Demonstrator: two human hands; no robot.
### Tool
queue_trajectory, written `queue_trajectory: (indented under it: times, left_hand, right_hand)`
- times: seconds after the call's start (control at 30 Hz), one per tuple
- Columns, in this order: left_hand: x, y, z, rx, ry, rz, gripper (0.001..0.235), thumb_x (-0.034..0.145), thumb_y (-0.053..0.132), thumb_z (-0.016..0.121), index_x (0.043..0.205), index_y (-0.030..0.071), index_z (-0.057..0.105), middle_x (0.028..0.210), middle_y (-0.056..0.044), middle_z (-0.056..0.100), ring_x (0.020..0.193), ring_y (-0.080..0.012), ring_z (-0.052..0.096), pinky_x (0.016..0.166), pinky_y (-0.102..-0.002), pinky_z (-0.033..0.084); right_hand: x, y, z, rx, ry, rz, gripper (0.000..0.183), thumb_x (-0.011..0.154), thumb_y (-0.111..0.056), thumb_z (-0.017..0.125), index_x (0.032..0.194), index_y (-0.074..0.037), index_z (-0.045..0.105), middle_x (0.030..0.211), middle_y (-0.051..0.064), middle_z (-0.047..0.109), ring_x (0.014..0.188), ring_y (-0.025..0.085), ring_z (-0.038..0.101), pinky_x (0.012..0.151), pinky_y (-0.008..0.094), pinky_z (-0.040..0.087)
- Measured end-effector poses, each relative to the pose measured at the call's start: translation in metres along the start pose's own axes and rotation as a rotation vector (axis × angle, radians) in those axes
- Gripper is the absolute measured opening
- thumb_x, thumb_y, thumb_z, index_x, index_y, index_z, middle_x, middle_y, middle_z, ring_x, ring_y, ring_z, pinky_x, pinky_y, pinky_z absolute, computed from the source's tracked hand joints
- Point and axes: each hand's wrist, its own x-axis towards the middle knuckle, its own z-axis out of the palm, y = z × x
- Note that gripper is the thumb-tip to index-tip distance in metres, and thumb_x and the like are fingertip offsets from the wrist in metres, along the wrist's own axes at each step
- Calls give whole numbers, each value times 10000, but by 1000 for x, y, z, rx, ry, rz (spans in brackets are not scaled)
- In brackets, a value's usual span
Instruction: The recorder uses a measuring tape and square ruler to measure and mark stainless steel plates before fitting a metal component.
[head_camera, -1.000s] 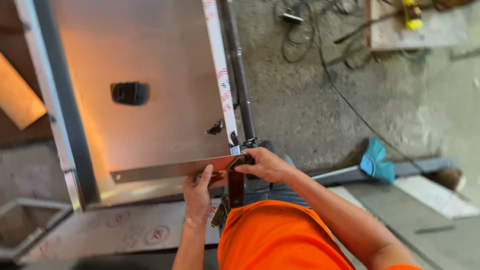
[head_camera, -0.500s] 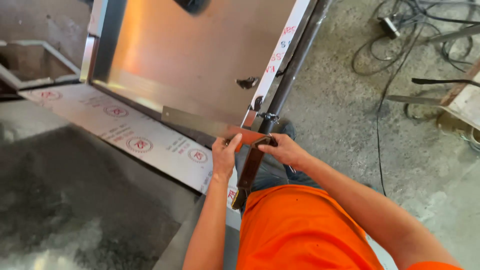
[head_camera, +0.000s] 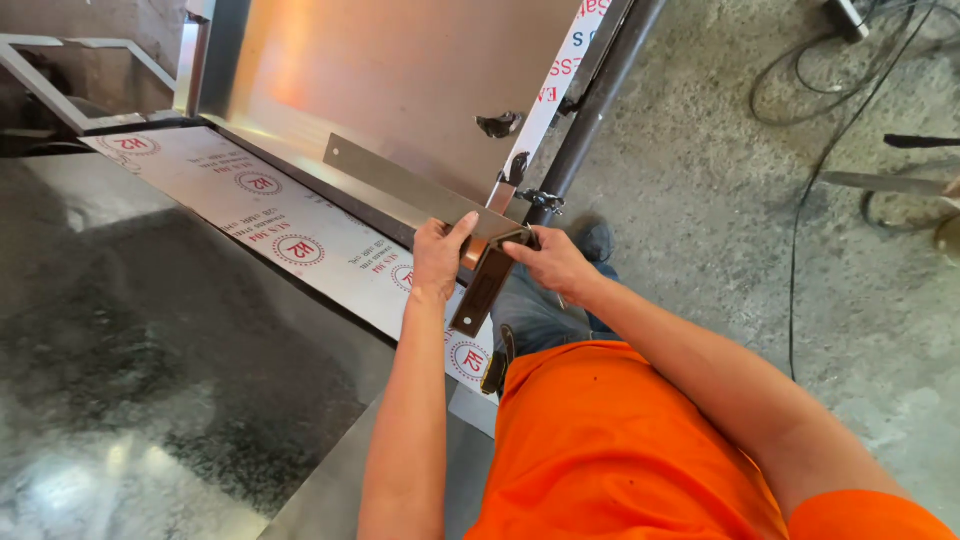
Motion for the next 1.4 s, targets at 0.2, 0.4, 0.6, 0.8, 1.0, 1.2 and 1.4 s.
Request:
queue_trajectory:
  times: [0.2, 0.4, 0.6, 0.8, 1.0, 1.2, 1.4]
  left_hand:
    - [-7, 34, 12, 247, -63, 21, 320, 861, 211, 801, 1065, -32, 758, 1001, -67, 771, 873, -114, 685, 822, -270, 540]
    - [-3, 35, 12, 380, -17, -10, 354, 856, 258, 827, 1029, -44, 769, 950, -79, 773, 824, -124, 659, 786, -289, 538]
    - [-1, 34, 10, 421, 19, -42, 404, 831, 292, 858, 987, -66, 755, 898, -79, 750, 781, -126, 639, 721, -290, 534]
    - [-2, 38, 10, 425, -34, -23, 381, 845, 310, 835, 985, -40, 781, 855, -52, 730, 735, -104, 592, 677, -284, 508]
    - [-3, 43, 12, 441, -42, 8, 367, 835, 300, 827, 948, -44, 769, 818, -47, 760, 681, -87, 639, 630, -269, 539]
    - [-3, 39, 12, 423, 7, 41, 353, 831, 289, 839, 900, -51, 776, 767, -78, 750, 642, -106, 637, 590, -286, 525]
    - [-1, 38, 10, 397, -4, 20, 350, 810, 290, 835, 894, -42, 761, 713, -79, 722, 576, -123, 618, 522, -313, 506]
  right_hand:
    - [14, 21, -4, 60, 30, -76, 211, 980, -239, 701, 1071, -49, 714, 647, -82, 478, 516, 34, 373, 438, 262, 278]
    - [9, 14, -1, 132, 28, -44, 218, 979, -228, 685, 1100, -48, 704, 628, -72, 475, 492, 42, 354, 421, 272, 263]
    - [4, 4, 1, 90, 56, -31, 220, 983, -224, 678, 1127, -60, 706, 626, -83, 484, 492, 31, 356, 423, 272, 270]
    - [3, 4, -1, 131, 23, 5, 215, 991, -252, 668, 1107, -72, 674, 586, -78, 425, 457, 43, 329, 405, 276, 235]
    - [-3, -6, 2, 155, 36, 46, 205, 982, -256, 668, 1080, -77, 647, 568, -69, 404, 440, 50, 311, 392, 272, 215]
    - [4, 16, -24, -463, 216, -129, 412, 934, -355, 760, 1116, 0, 654, 784, 59, 637, 661, 214, 558, 567, 382, 433]
    - [-39, -65, -17, -961, 263, -367, 292, 975, -242, 576, 1146, -59, 727, 1011, 249, 729, 965, 460, 663, 832, 530, 525]
